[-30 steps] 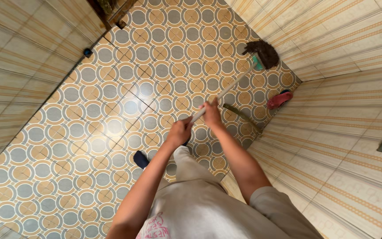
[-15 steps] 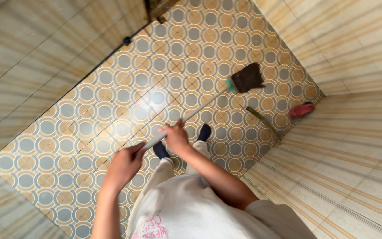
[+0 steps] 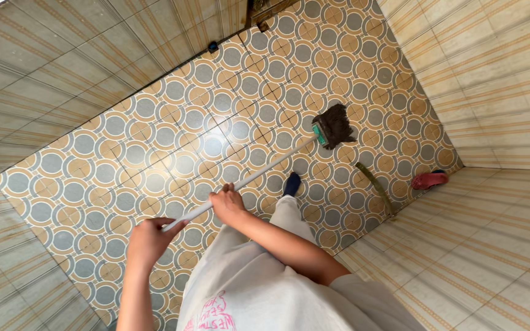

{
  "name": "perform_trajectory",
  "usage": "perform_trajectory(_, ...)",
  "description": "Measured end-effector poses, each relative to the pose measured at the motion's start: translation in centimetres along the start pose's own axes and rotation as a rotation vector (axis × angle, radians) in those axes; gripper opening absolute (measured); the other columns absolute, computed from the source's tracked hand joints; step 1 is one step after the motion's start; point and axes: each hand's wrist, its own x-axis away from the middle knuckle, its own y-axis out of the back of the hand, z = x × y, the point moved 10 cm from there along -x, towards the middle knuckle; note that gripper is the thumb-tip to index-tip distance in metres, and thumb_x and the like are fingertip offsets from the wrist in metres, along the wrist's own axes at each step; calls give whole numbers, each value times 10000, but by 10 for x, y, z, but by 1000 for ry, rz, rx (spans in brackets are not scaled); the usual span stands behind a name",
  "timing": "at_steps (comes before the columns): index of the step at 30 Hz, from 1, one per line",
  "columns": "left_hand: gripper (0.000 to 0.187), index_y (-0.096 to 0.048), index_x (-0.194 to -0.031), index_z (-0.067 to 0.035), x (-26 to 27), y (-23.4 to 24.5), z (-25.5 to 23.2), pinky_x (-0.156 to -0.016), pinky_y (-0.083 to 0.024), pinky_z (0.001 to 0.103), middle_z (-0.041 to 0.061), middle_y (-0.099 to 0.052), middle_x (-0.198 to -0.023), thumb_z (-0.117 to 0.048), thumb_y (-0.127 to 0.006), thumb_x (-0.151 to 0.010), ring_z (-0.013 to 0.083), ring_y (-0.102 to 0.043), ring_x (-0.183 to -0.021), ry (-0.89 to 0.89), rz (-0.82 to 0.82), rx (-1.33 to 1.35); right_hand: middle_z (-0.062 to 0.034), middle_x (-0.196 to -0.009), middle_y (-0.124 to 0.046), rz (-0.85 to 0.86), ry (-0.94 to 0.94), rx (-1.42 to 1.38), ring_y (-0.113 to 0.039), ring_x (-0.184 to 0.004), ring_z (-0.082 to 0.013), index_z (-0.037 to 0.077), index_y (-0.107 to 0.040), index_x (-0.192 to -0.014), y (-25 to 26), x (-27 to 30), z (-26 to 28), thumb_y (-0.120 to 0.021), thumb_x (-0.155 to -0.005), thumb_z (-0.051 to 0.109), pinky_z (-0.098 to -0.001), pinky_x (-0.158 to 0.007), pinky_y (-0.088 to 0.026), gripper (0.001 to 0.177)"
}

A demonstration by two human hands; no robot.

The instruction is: The person mops a tiled bathroom floor using a string mop with a white handle. They move the mop back and forth across the patterned floor, covering different areas of the room. The person is wearing dark socks and a white t-shirt.

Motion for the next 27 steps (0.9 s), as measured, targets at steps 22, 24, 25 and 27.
perform_trajectory(22, 310, -561, -1242, 12, -53, -281, -488, -693, -553, 552, 279, -661, -1006, -188, -508, -1011, 487, -675, -822, -886, 96, 134, -166, -1461, -494, -244, -668, 108, -419, -1394, -399, 142, -714, -1063, 243, 54, -536, -665, -965, 326, -517, -1036, -466, 214)
perform_trajectory(24, 269, -599, -1177, -10, -56, -270, -495, -711, -554, 548, 269, -674, -982, -224, -520, -1035, 476, -679, -816, -864, 73, 148, -202, -1516, -437, -220, -641, 111, -396, -1423, -402, 130, -715, -1034, 246, 46, -541, -664, -975, 368, -511, -1050, -469, 250)
perform_trajectory(25, 259, -619, -1145, -20, -59, -268, -496, -720, -554, 546, 264, -681, -970, -242, -526, -1047, 470, -681, -814, -855, 64, 155, -220, -1543, -408, -209, -631, 114, -384, -1438, -404, 124, -715, -1019, 246, 43, -542, -664, -979, 388, -507, -1057, -471, 272)
perform_trajectory(27, 268, -637, -1104, -32, -67, -277, -476, -726, -547, 545, 242, -694, -909, -274, -551, -1027, 453, -686, -804, -773, 156, 103, -292, -1565, -339, -207, -550, 92, -355, -1451, -453, 116, -711, -1046, 232, 44, -525, -660, -967, 363, -497, -1025, -502, 264)
